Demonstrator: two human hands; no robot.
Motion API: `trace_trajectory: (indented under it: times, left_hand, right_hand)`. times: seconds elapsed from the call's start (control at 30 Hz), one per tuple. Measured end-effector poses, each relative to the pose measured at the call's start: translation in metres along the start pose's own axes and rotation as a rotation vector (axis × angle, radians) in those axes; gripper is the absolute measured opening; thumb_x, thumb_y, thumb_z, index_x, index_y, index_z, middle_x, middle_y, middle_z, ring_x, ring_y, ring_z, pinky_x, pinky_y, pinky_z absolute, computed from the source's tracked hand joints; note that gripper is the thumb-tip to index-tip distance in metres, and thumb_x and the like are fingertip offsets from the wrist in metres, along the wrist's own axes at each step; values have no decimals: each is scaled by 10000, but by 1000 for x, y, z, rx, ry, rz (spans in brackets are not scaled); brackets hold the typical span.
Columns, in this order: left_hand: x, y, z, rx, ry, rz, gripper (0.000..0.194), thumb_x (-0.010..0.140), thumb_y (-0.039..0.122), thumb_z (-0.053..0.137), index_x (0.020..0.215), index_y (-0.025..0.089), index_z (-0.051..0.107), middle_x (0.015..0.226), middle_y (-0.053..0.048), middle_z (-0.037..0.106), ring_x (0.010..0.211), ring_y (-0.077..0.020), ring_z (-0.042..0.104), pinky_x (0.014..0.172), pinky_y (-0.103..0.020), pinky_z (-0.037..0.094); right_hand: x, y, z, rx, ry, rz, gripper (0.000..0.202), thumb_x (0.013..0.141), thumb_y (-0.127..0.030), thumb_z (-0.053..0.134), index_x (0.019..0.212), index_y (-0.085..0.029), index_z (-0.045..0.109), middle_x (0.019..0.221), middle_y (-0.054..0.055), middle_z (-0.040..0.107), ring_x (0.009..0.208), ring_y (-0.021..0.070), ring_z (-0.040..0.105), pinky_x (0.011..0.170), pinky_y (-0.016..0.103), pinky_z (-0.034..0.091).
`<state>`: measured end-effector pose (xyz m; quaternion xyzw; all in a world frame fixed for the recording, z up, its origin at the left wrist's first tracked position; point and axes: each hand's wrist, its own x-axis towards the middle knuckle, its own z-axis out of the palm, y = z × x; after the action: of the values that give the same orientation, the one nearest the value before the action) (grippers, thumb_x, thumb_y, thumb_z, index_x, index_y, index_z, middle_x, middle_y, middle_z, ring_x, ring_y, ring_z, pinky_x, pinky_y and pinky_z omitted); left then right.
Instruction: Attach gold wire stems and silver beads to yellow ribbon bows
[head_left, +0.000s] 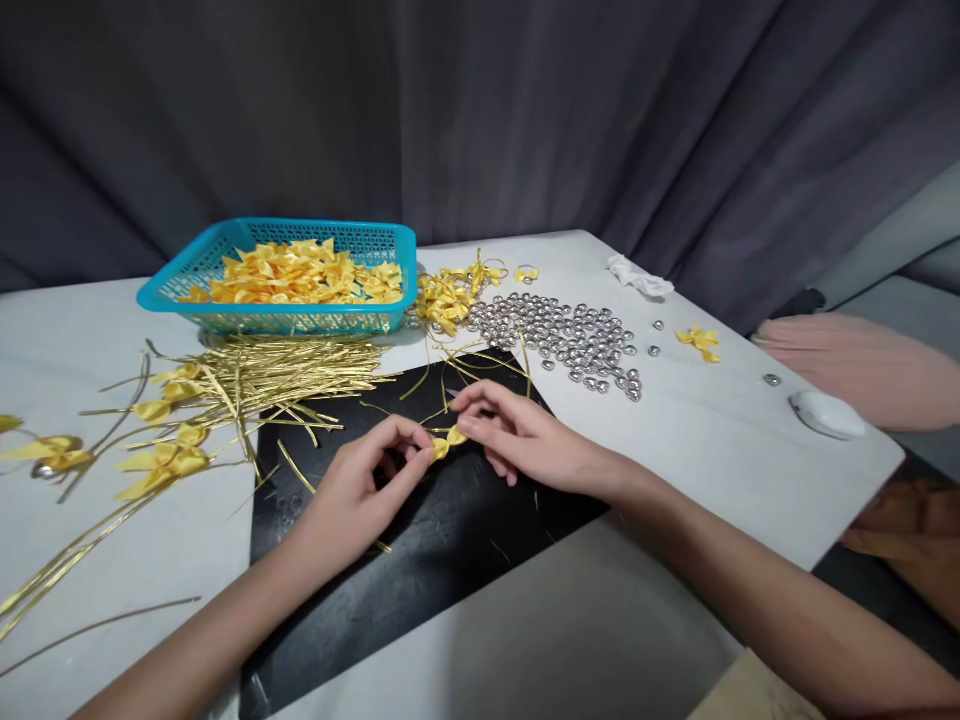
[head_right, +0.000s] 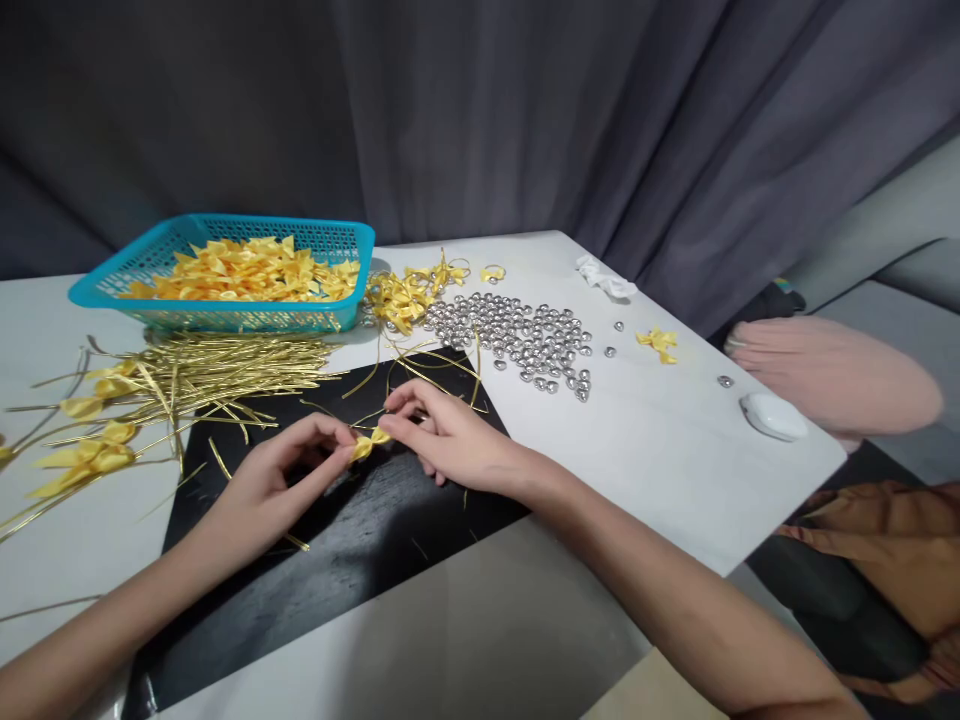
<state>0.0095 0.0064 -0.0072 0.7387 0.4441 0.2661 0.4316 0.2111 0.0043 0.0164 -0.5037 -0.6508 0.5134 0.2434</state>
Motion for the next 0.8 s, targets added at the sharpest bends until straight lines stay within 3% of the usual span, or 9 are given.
trace_trajectory:
  times: [0.13, 0.27, 0.37, 0.47, 0.6, 0.8]
  left_hand:
    - [2, -2, 0, -176, 74, -19, 76, 826, 270, 559, 828, 195, 543, 810, -3, 599, 760, -138, 590, 684, -246, 470]
    - [4, 0, 0, -295, 151, -53, 95, 770, 241, 620, 785, 186, 543, 783, 12, 579, 724, -112, 584, 687, -224, 482]
    - [5, 3, -1, -384, 149, -72, 136, 731, 242, 655, 765, 183, 538, 728, 26, 581, 661, -97, 582, 644, -205, 490]
    - [5, 6, -1, -461, 125, -83, 166, 689, 225, 679, 751, 179, 531, 681, 35, 589, 614, -90, 593, 596, -189, 498]
    - [3, 7, 0, -496, 105, -101, 208, 646, 197, 713, 746, 171, 532, 684, 34, 607, 597, -79, 604, 553, -160, 494]
    - [4, 3, 1, -499, 97, -130, 205, 671, 205, 712, 761, 168, 532, 695, 26, 619, 608, -78, 605, 561, -164, 492]
  right_hand:
    - [3, 3, 6, 207, -49, 93, 139, 897, -280, 493, 838, -158, 521, 454, -92, 445, 371, 45, 436, 393, 135, 389]
    - [2, 0, 15, 340, 64, 189, 231, 806, -365, 635, 862, -175, 515, 473, -99, 470, 341, 40, 429, 335, 127, 376]
    - [-1, -3, 28, 420, 40, 271, 294, 711, -348, 731, 832, -169, 532, 516, -94, 495, 330, 27, 406, 304, 129, 383]
    - [-5, -5, 38, 552, -11, 270, 244, 766, -370, 675, 763, -147, 577, 444, -93, 458, 330, 23, 374, 321, 122, 399]
    - [-7, -3, 41, 613, 15, 273, 282, 767, -390, 673, 676, -131, 612, 363, -95, 411, 315, 25, 341, 313, 117, 374]
    - [-5, -4, 36, 573, 46, 289, 130, 771, -219, 656, 702, -115, 622, 598, -38, 621, 299, -12, 336, 277, 112, 341]
